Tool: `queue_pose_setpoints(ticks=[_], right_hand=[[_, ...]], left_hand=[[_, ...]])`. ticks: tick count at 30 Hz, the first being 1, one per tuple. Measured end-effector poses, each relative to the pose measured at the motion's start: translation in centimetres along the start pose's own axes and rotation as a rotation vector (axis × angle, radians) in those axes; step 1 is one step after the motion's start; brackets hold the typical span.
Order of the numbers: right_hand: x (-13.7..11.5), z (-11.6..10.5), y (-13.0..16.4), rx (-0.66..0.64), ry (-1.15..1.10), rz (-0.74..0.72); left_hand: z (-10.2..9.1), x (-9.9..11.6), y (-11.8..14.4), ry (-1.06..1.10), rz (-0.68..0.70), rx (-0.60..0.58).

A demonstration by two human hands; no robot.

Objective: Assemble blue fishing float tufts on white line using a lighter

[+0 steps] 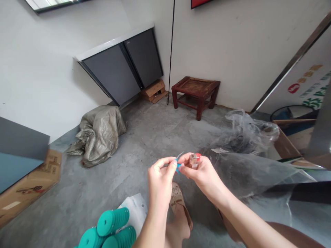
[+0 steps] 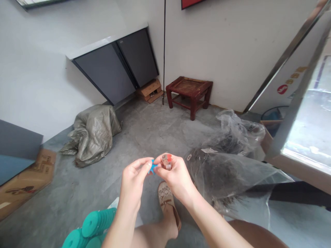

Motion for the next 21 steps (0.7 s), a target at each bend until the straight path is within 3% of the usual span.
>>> queue_pose_setpoints(ticks=[10, 21], right_hand=[[0.31, -0.59, -0.06, 0.036, -0.015, 0.082], [0.36, -0.75, 0.33, 0.046, -0.049, 0.066]], left_hand=[[-0.30, -0.24, -0.01, 0.116, -0.005, 0.023], [-0.78, -0.04, 0.01, 0.144, 0.028, 0.058]])
Point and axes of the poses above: each hand's wrist, its own y-axis away from the middle knuckle, its own z-axis out of the palm, x = y × z, the point moved 10 cm from there along -y, towards the middle knuckle, and after that the axes turned 13 degrees about -x, right-handed, at the moved point
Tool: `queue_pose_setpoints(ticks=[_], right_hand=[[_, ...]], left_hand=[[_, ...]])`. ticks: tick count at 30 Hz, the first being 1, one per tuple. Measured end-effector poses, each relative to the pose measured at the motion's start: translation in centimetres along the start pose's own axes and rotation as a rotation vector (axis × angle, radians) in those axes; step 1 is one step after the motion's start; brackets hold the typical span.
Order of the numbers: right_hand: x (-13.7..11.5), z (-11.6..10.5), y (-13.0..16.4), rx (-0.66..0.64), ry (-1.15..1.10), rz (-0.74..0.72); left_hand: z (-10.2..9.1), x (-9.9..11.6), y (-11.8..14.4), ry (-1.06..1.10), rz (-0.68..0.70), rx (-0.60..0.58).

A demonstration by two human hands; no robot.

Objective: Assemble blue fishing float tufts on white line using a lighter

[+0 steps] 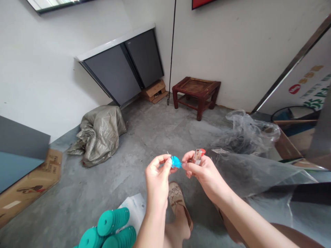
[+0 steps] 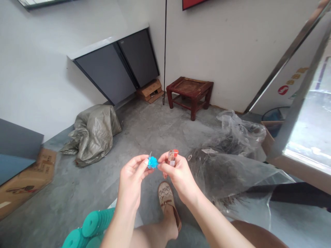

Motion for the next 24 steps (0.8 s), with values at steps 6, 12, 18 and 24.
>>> queue_pose_setpoints(ticks=[6, 12, 18, 24], right_hand=[[-1.1, 0.7, 0.1, -0.004, 0.091, -0.057], [-0.7, 0.8, 0.2, 0.011, 0.109, -0.066], [-0.9, 0.4, 0.3, 0.053, 0.181, -0.068], [-1.1, 0.2, 0.3, 0.057, 0.222, -0.084]], left_hand=[[0.1, 0.7, 0.1, -0.041, 0.057, 0.010], [0.4, 1.2, 0.3, -0.131, 0.116, 0.004], [0.5, 1.5, 0.5, -0.197, 0.155, 0.010], [0.2, 1.9, 0.5, -0.200, 0.169, 0.034]])
Point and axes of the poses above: each hand's wrist, its own y-axis away from the middle knuckle, its own z-axis out of the palm, x = y × z, the point moved 10 cm from there along -y, towards the middle knuckle, and after that the axes turned 13 degrees about -x, right-handed, at the moved point
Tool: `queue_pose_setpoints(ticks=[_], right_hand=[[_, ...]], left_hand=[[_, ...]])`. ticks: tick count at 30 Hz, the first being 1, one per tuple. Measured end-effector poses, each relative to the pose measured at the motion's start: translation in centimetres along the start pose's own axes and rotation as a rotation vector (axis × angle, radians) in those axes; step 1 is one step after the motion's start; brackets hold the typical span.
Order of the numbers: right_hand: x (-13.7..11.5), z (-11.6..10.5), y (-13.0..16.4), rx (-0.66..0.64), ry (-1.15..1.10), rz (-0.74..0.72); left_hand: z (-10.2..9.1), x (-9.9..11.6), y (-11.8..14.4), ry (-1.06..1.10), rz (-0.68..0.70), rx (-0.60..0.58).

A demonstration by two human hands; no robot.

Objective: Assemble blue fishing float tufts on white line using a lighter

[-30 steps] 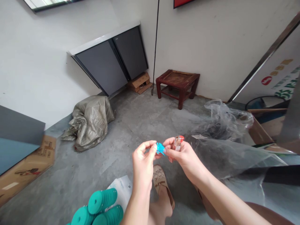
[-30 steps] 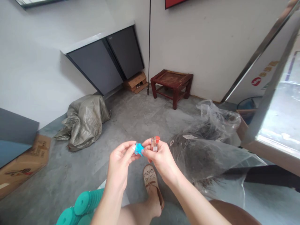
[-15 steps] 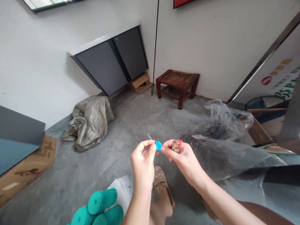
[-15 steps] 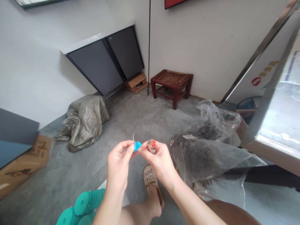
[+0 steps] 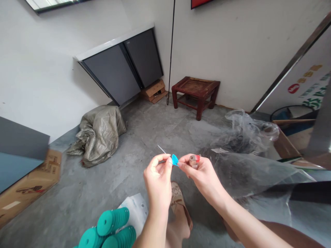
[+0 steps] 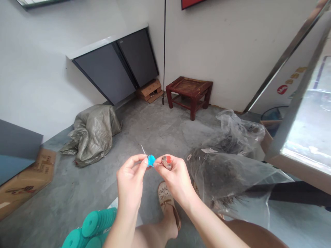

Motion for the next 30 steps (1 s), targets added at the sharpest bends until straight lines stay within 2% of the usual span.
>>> queue_pose_setpoints(ticks=[13, 21, 30], right_hand=[[-0.4, 0.1, 0.0, -0.023, -0.048, -0.010], [-0.3, 0.2, 0.1, -0.021, -0.042, -0.005], [-0.4, -0.3, 0.0, -0.003, -0.044, -0.013]], left_hand=[[-0.3, 0.2, 0.1, -0.053, 0.004, 0.009], [0.5, 1.8, 0.6, -0.190, 0.098, -0.010], [0.4, 1.8, 0.5, -0.197, 0.103, -0.012]])
Point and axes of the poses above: each hand's wrist, its own y-axis away from the middle knuckle, its own z-axis out of the palm, x = y × z, the point moved 10 cm from there along -y, towards the middle knuckle, and after that the axes turned 13 degrees about -x, right-handed, at the moved point
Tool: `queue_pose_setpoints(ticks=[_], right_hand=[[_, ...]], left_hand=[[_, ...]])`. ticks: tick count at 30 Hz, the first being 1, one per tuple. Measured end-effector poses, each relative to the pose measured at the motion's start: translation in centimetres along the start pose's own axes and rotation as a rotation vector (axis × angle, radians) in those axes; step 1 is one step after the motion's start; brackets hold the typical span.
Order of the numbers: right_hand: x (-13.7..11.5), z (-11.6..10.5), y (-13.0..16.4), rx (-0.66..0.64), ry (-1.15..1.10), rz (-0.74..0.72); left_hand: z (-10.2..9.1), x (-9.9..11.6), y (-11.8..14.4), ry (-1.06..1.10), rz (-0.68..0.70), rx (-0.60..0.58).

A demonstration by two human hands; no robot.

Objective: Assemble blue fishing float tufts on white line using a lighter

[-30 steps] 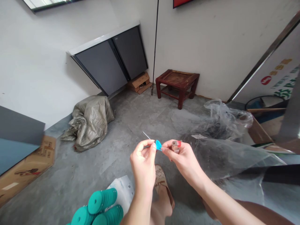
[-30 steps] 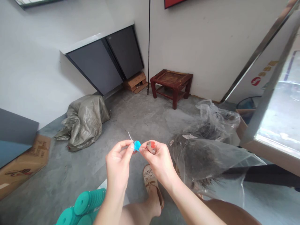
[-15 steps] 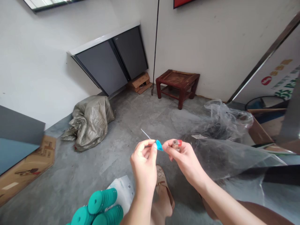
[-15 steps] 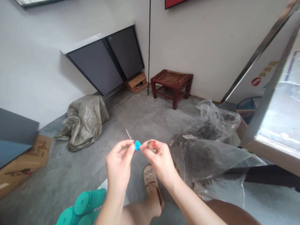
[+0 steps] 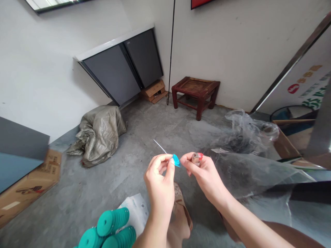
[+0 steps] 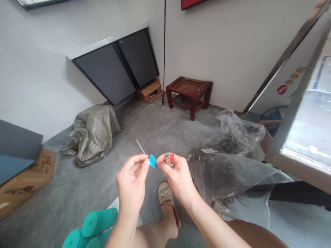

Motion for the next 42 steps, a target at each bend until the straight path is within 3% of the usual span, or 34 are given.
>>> queue_pose_setpoints(ticks=[30, 42], right_hand=[[-0.4, -0.1, 0.0, -0.005, 0.020, -0.017], [0.2, -0.3, -0.2, -0.008, 0.023, 0.031]], left_hand=[[-0.1, 0.2, -0.1, -0.024, -0.001, -0.011], [-0.3, -0.8, -0.2, 0.086, -0.042, -0.001]])
Point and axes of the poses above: each hand's wrist, its own y-axis away from the middle knuckle, its own z-axis out of the palm, x = y × z, the point moved 10 cm from there along -y, towards the middle knuckle, and after that the axes turned 13 degrees about -x, right-handed, at the moved point
